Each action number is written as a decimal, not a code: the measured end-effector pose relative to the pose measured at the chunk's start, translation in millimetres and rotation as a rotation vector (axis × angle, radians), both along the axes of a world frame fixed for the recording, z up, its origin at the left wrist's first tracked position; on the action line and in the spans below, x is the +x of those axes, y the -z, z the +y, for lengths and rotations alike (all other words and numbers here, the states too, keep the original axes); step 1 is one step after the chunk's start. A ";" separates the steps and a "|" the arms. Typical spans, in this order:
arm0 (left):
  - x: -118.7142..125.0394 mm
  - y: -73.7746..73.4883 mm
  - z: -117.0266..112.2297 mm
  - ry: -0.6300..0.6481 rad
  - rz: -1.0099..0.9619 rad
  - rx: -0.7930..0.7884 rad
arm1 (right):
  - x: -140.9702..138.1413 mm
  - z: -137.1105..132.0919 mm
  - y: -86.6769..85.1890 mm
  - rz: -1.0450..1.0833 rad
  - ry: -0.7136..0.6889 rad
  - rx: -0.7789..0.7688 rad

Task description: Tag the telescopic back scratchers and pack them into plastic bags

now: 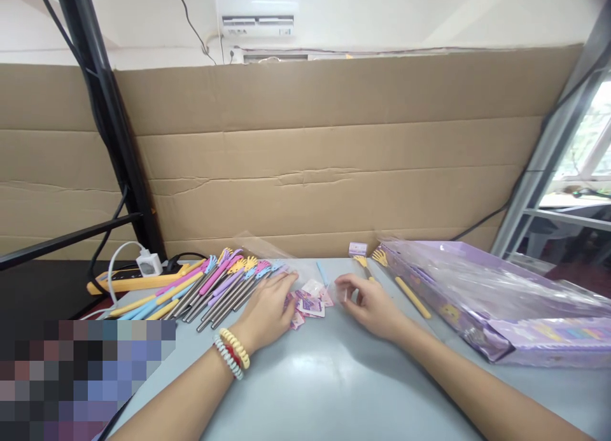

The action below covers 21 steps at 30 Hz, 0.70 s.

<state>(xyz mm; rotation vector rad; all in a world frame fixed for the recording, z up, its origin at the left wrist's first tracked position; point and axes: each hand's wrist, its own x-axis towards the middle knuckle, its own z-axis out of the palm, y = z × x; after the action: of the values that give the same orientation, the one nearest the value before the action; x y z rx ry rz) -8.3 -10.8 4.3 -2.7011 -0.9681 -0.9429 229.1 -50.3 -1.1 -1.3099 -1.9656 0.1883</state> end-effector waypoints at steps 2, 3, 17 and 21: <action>0.5 -0.2 -1.9 0.010 0.002 -0.012 | 0.2 0.4 -1.1 -0.016 -0.007 -0.010; 0.5 0.0 -2.5 0.015 0.006 -0.017 | 0.1 0.3 -1.6 -0.024 -0.012 -0.023; -49.2 -60.1 -64.9 -0.258 -0.097 -0.036 | 2.1 -4.5 -2.7 -0.171 -0.085 -0.119; -133.3 -47.3 -102.9 -0.562 -0.081 0.011 | 0.4 -5.6 -3.3 -0.192 -0.107 -0.124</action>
<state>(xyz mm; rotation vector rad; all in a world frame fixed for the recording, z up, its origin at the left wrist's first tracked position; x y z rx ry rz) -141.6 -113.7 51.6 -2.1872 -1.6072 -0.9255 229.5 -56.0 2.2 -1.3440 -2.2196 0.2473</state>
